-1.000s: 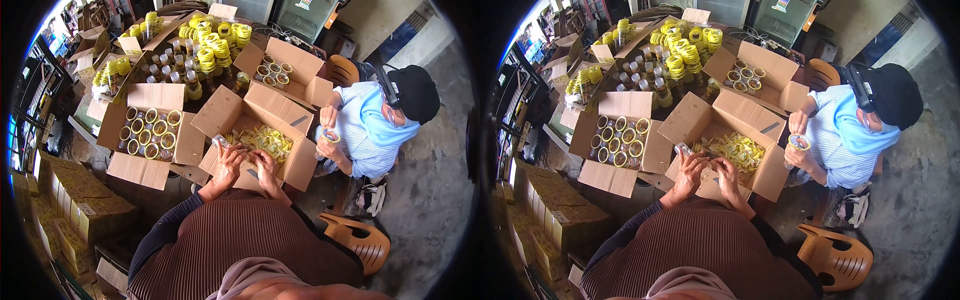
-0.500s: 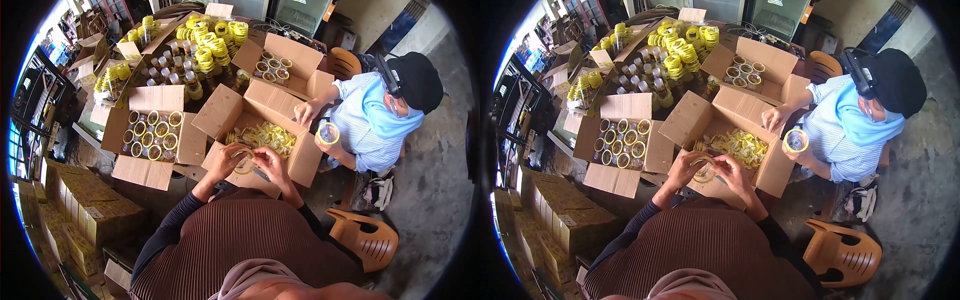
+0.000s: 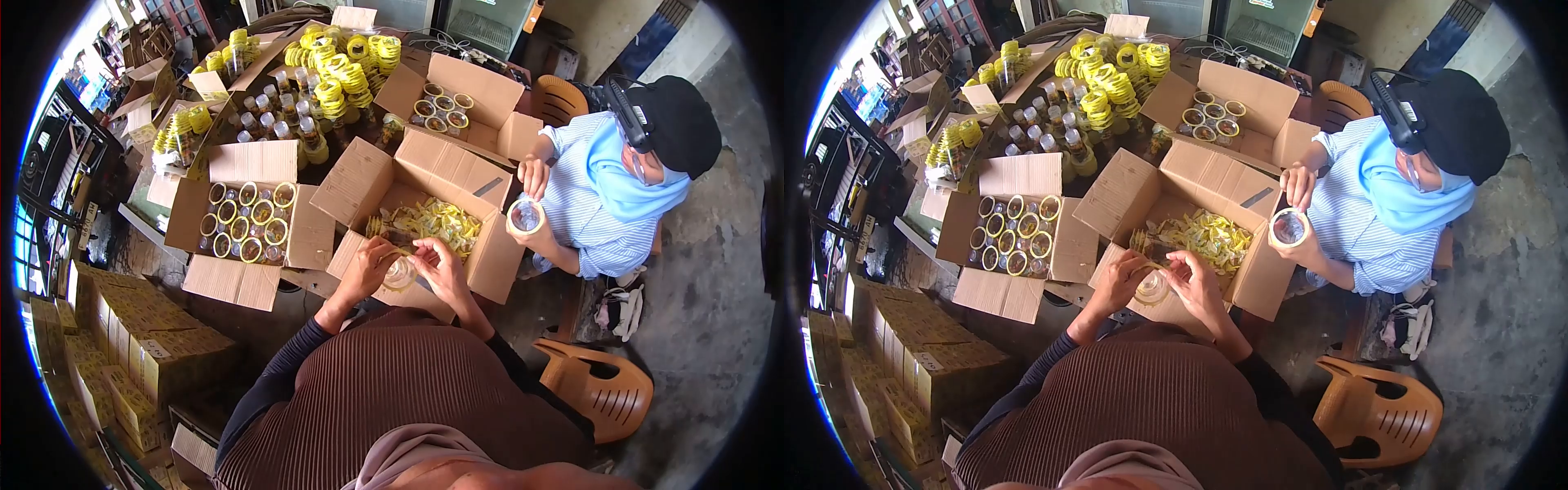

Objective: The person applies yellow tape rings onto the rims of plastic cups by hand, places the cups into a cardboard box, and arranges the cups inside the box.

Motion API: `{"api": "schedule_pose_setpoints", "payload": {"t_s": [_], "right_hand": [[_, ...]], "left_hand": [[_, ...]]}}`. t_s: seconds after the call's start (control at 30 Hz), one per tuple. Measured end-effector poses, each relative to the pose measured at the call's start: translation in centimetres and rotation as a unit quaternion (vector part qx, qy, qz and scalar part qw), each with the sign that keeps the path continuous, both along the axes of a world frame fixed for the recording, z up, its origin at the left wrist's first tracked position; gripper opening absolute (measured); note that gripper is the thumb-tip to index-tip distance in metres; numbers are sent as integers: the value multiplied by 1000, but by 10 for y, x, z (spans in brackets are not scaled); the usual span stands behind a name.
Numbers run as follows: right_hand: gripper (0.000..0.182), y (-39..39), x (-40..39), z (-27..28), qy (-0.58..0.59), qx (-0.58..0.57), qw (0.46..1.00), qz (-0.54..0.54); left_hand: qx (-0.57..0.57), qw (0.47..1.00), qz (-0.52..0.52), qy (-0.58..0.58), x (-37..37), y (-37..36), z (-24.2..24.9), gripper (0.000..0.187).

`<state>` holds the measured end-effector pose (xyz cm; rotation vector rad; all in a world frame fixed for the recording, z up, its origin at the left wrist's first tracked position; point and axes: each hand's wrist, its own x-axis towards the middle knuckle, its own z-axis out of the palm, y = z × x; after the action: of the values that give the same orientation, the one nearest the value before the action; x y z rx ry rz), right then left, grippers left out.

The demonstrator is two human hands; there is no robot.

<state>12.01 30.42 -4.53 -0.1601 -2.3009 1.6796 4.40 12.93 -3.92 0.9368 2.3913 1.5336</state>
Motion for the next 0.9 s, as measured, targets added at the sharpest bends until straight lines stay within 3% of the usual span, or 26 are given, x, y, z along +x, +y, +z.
{"api": "schedule_pose_setpoints", "payload": {"t_s": [0.1,0.17,0.3,0.4,0.47,0.6,0.67,0.9], "right_hand": [[17,2,1,10,11,40,998,48],[14,3,0,2,39,72,996,34],[12,2,2,-1,42,17,999,-6],[10,5,4,3,-14,4,999,35],[10,6,2,8,16,9,998,63],[11,8,1,25,30,40,993,104],[12,9,1,32,1,72,989,132],[14,11,2,33,-14,144,978,149]], "left_hand": [[-6,999,-30,18,3,1,4,20],[-30,998,-16,-52,5,2,24,22],[-32,995,-6,-95,4,-1,27,24],[24,995,-44,-82,1,-3,3,23],[4,998,-60,25,0,-4,-2,20],[-40,994,-97,-37,5,-4,16,22],[-49,991,-121,29,5,-3,15,20],[-84,989,-97,71,11,0,19,17]]}}
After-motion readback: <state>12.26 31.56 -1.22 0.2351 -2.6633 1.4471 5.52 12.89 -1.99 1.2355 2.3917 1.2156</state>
